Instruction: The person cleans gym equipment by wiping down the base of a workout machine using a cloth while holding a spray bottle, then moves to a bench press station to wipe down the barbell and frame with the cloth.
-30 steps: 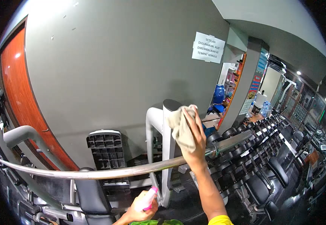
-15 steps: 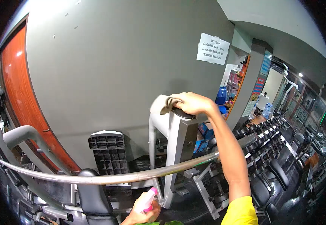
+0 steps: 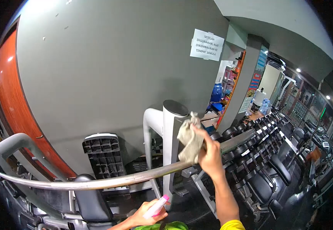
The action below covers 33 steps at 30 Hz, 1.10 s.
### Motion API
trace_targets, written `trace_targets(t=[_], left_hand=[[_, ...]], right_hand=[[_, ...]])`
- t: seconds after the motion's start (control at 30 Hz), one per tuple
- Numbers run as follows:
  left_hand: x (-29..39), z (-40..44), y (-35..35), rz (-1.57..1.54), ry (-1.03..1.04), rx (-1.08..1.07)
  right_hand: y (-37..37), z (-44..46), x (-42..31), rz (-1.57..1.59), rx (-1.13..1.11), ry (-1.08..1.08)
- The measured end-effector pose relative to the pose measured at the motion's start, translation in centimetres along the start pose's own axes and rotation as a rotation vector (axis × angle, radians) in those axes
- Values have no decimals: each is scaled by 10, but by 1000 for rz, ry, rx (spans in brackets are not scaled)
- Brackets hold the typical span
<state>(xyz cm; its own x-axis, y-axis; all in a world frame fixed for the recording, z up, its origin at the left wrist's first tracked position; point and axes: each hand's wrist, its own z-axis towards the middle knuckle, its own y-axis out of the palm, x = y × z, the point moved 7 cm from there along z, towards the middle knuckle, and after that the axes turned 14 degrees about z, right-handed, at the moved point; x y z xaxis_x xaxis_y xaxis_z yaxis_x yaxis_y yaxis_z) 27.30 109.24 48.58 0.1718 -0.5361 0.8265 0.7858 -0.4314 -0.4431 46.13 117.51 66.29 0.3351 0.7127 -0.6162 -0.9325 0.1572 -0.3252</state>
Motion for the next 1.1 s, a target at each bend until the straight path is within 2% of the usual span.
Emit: trace_targets(t=[0.17,0.23,0.27,0.3,0.37,0.43,0.47,0.5,0.63,0.7,0.73,0.83,0.9,0.97,1.03,1.1], left_hand=[[3,-10,2,30,-118,-18],[0,-16,2,-58,-131,-26],[1,-17,1,-13,-29,-16],[2,-19,1,-10,-31,-20],[10,-21,-1,67,44,21],[2,-27,5,4,22,27],[1,-27,7,-75,10,45],[1,-27,7,-154,-3,61],[5,-26,7,-58,16,54],[10,-27,2,-11,48,100],[10,-25,0,-10,52,104],[7,-26,-5,2,86,162],[4,-28,-4,62,186,176],[5,-32,-3,94,151,181],[7,-34,-6,126,116,191],[4,-34,-7,138,20,169]], right_hand=[[2,-45,21,-70,-25,131],[-2,-48,24,44,-124,345],[-9,-42,24,-44,-77,231],[-14,-30,8,-47,28,241],[-20,-6,-15,-35,332,-10],[4,6,-23,-198,278,-170],[27,12,-17,-398,130,-213],[43,9,-24,-545,165,-246],[46,-22,-8,-462,129,-70],[55,-44,-10,-665,48,-75],[52,-53,-12,-666,48,-81],[33,-66,-8,-438,-61,103],[11,-65,12,-63,-30,447],[-23,-55,-1,-117,301,127],[-51,-35,10,-62,601,179],[-50,4,10,158,530,111]])
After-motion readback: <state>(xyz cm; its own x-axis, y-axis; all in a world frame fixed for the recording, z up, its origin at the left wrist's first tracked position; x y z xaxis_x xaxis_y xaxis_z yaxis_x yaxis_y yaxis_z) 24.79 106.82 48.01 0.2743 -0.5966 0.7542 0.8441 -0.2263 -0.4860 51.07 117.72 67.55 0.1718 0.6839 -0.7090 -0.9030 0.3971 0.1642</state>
